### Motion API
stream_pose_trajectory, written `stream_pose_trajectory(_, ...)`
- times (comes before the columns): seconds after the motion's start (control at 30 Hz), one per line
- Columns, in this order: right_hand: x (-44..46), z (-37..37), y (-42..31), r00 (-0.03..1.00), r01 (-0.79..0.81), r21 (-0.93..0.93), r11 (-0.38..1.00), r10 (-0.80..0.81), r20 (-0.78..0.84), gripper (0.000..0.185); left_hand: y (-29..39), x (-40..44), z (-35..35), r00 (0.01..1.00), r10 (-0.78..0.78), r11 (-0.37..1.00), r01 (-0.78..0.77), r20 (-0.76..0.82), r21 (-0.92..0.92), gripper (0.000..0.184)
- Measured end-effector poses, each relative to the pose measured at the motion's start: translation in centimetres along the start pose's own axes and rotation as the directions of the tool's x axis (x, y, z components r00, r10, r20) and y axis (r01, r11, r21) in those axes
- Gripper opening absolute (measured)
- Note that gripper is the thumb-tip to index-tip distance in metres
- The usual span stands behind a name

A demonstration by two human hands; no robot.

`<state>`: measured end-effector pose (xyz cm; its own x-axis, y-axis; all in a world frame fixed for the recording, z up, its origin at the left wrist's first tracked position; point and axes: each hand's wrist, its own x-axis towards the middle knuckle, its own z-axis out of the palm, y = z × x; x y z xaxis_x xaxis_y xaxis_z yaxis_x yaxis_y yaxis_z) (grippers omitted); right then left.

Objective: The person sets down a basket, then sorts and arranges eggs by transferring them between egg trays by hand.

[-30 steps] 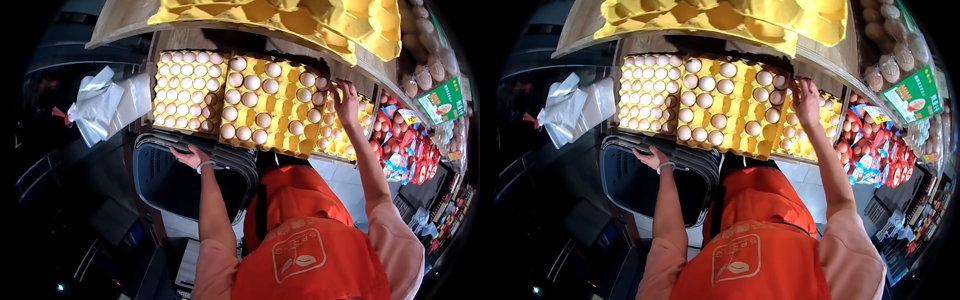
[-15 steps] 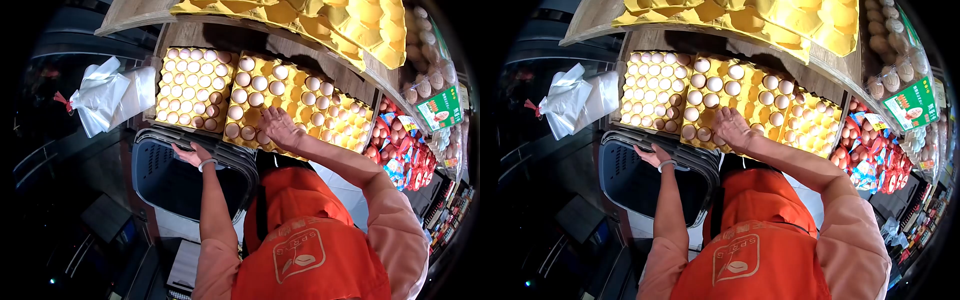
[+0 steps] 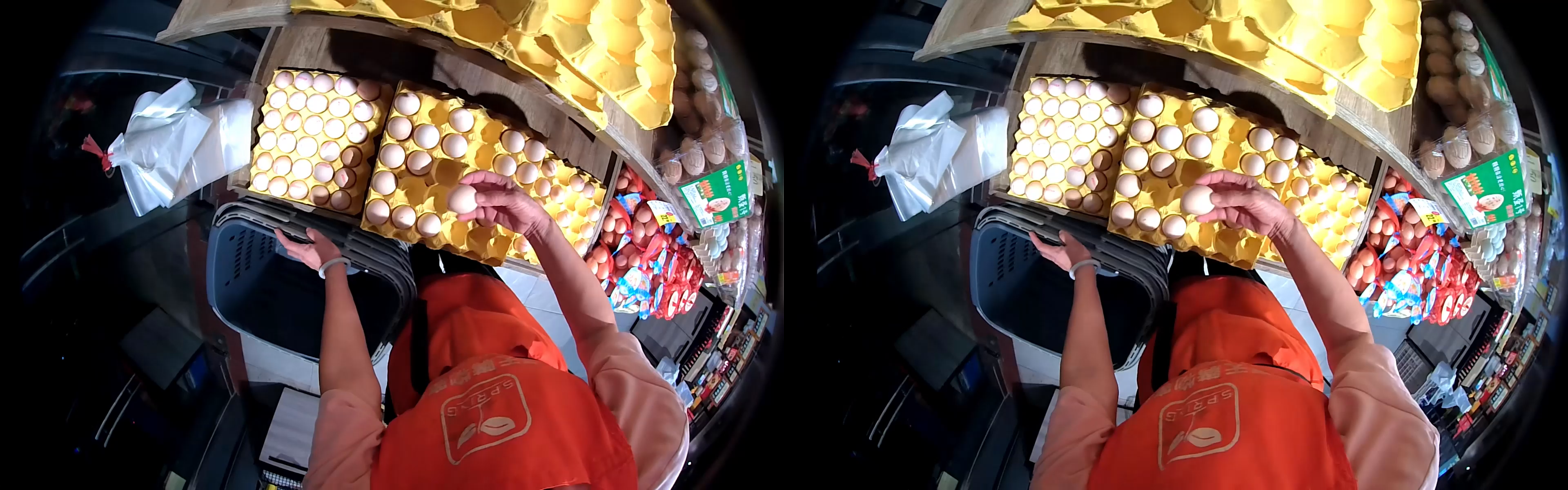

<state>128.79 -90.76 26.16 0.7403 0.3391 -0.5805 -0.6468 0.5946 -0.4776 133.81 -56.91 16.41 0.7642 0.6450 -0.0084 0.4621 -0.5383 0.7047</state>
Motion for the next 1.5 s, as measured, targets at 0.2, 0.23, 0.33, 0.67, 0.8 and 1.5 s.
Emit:
stream_pose_trajectory(0.2, -0.1, 0.2, 1.1, 0.982, -0.028, 0.298, 0.954, -0.029, 0.185, 0.038, -0.5, 0.1, 0.1, 1.0, -0.018, 1.0, 0.019, 0.025, -0.016, 0.069)
stream_pose_trajectory(0.23, 0.0, 0.9, 0.8, 0.996, 0.033, 0.041, 0.999, -0.037, 0.086, 0.037, -0.5, 0.1, 0.1, 0.999, -0.031, 0.999, 0.031, 0.029, -0.012, 0.069)
stream_pose_trajectory(0.33, 0.9, 2.6, 1.3, 0.946, 0.119, -0.775, 0.62, -0.308, -0.101, 0.031, -0.5, 0.2, -0.1, 0.999, -0.035, 0.999, 0.035, 0.029, 0.004, 0.069)
stream_pose_trajectory(0.67, 4.0, 4.1, 4.1, 0.803, 0.07, -0.873, -0.482, -0.492, 0.336, 0.029, -0.7, 0.3, 0.2, 1.0, 0.002, 1.0, -0.002, 0.006, 0.001, 0.069)
stream_pose_trajectory(0.8, 5.8, 5.0, 1.3, 0.856, -0.006, -0.908, -0.42, -0.471, 0.212, 0.041, 0.5, 0.0, -0.1, 1.0, -0.03, 0.999, 0.03, 0.004, 0.028, 0.07)
stream_pose_trajectory(1.5, 4.2, 1.8, 0.4, 0.982, -0.05, 0.538, 0.841, -0.056, 0.179, 0.039, -0.2, 0.2, 0.1, 0.998, 0.061, 0.997, -0.06, -0.019, 0.04, 0.069)
